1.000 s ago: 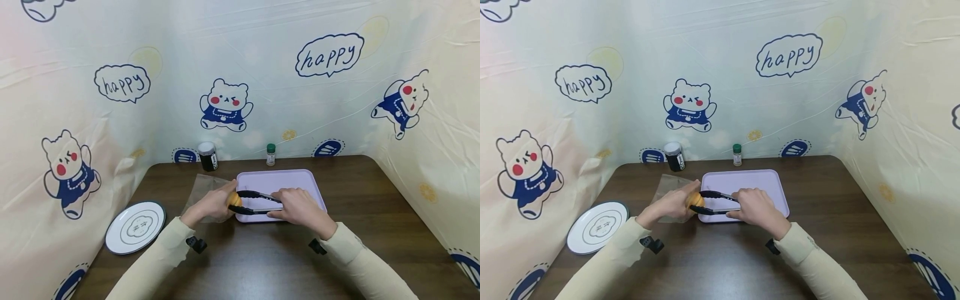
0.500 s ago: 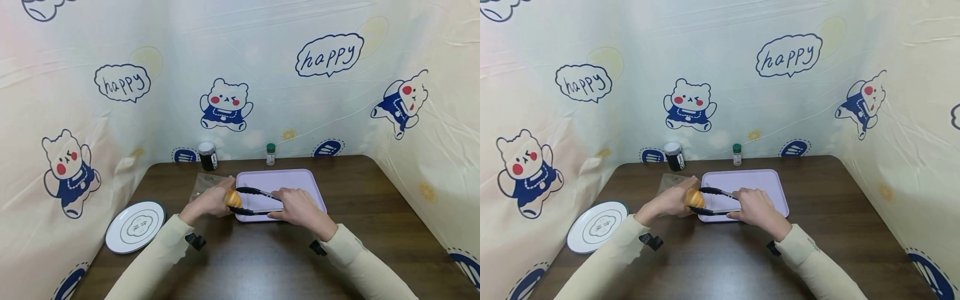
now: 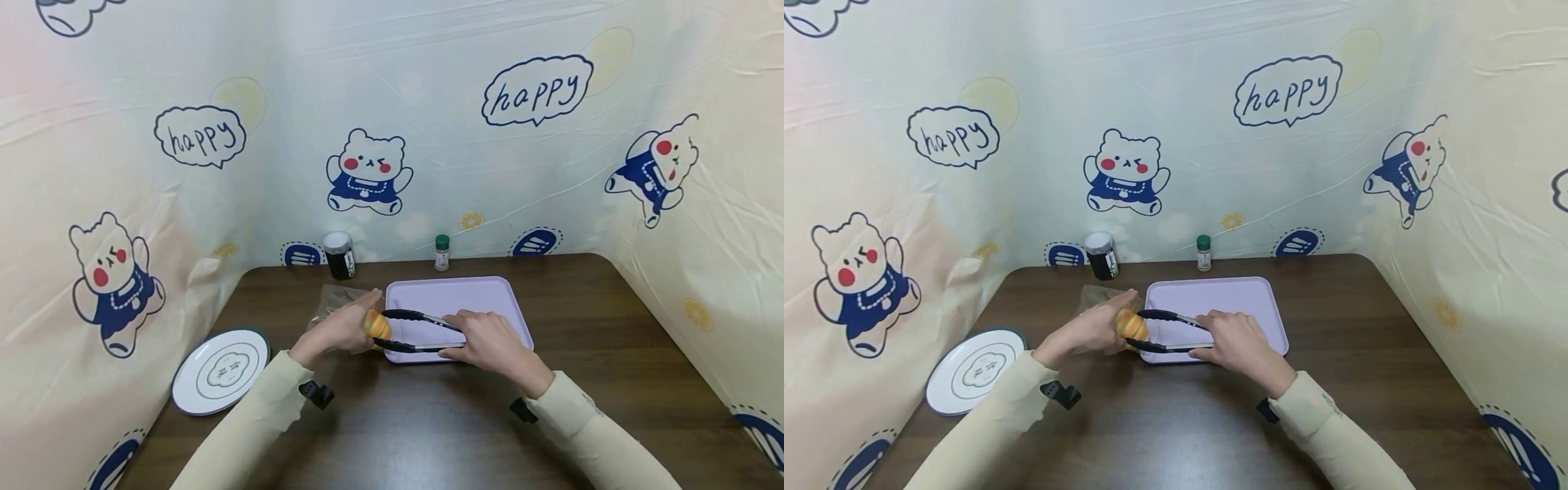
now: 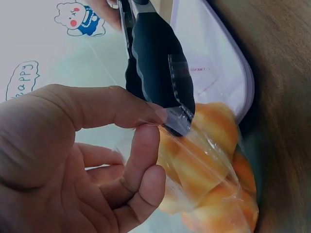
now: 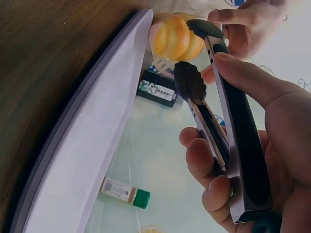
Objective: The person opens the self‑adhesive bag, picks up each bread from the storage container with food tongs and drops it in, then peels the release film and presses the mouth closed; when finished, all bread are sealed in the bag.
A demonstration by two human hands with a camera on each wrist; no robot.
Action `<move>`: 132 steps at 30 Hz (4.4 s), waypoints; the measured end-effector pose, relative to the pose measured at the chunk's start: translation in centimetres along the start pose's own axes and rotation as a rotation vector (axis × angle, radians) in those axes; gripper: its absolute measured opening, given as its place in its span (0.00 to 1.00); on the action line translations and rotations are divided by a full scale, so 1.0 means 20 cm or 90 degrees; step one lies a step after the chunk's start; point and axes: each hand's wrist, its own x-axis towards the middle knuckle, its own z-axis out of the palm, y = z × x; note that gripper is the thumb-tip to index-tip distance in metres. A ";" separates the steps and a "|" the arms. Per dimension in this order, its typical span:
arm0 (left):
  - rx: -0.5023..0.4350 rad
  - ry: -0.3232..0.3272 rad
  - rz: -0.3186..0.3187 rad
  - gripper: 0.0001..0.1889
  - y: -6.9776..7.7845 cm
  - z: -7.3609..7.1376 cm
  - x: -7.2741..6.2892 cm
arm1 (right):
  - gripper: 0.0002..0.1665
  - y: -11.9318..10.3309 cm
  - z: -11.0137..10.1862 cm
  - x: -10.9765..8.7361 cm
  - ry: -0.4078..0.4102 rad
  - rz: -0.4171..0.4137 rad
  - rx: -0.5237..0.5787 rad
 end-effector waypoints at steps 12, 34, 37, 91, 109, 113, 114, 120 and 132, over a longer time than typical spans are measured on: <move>0.054 0.002 0.015 0.57 -0.02 0.02 0.00 | 0.33 -0.04 -0.01 0.03 0.008 -0.040 -0.039; 0.074 0.018 0.044 0.58 0.01 0.04 -0.01 | 0.32 -0.07 -0.01 0.05 -0.004 -0.014 -0.035; 0.073 0.018 0.053 0.57 0.02 0.05 -0.01 | 0.32 -0.08 -0.02 0.06 -0.026 0.005 -0.014; -0.029 -0.003 -0.011 0.56 -0.04 0.00 -0.01 | 0.41 0.00 -0.06 0.03 -0.025 0.031 0.038; -0.073 -0.018 -0.047 0.56 -0.06 -0.02 0.00 | 0.49 0.27 -0.17 -0.05 -0.050 0.185 0.088; -0.080 -0.020 -0.045 0.56 -0.06 -0.02 -0.01 | 0.49 0.36 -0.18 -0.07 -0.054 0.229 0.094; -0.081 -0.020 -0.042 0.56 -0.05 -0.02 -0.01 | 0.50 0.38 -0.19 -0.08 -0.054 0.240 0.094; -0.089 -0.013 -0.026 0.57 -0.04 -0.02 -0.02 | 0.53 0.51 -0.19 -0.11 -0.053 0.309 0.095; -0.094 -0.017 -0.032 0.56 -0.03 -0.03 -0.02 | 0.56 0.73 -0.17 -0.18 -0.068 0.405 0.128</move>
